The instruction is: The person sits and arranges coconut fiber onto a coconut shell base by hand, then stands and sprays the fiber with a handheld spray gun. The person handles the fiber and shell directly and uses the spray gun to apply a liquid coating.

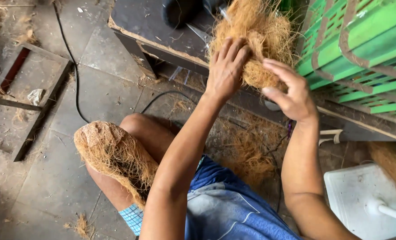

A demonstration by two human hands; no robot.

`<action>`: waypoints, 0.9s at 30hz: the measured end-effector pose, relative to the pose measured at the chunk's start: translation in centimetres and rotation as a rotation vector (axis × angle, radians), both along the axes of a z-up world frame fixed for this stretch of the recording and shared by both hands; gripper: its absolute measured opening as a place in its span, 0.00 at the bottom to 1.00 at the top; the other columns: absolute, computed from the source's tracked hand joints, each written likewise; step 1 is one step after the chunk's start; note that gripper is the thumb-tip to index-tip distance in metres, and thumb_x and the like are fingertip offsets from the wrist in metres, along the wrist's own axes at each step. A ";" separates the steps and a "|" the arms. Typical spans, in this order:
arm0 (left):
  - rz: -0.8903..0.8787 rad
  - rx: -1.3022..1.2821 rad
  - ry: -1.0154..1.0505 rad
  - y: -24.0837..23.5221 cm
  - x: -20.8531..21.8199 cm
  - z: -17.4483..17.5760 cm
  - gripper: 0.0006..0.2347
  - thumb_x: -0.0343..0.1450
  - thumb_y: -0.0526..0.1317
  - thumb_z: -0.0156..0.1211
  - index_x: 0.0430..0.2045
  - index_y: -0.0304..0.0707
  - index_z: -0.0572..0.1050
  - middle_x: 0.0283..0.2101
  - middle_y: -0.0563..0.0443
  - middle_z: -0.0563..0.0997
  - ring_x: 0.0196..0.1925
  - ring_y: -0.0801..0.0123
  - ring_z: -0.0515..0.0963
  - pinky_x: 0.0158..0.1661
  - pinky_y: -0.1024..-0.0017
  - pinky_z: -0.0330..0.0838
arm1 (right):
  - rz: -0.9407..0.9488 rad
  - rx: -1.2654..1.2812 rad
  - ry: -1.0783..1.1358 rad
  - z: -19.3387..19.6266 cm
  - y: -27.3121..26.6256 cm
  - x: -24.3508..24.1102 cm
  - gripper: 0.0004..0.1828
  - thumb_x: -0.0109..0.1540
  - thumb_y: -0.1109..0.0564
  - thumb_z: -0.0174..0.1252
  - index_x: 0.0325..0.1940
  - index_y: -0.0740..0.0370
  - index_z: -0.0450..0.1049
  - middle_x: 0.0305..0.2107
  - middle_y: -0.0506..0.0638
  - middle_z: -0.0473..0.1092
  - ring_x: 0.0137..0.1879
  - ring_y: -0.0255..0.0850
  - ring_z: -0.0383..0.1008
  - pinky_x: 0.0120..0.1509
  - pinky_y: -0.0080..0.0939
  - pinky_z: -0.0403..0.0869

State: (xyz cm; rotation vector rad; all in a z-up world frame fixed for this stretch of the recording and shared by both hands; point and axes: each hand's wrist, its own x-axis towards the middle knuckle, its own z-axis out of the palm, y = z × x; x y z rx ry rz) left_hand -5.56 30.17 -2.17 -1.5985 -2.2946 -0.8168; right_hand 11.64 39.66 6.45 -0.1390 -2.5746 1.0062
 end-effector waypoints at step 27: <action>0.165 -0.207 -0.073 3.0 -0.2 -2.7 0.18 0.76 0.35 0.39 0.63 0.43 0.61 0.68 0.42 0.62 0.72 0.43 0.56 0.64 0.47 0.59 | -0.194 -0.697 0.757 -2.2 5.8 -3.8 0.03 0.71 0.63 0.49 0.48 0.64 0.63 0.36 0.54 0.66 0.42 0.46 0.68 0.54 0.47 0.75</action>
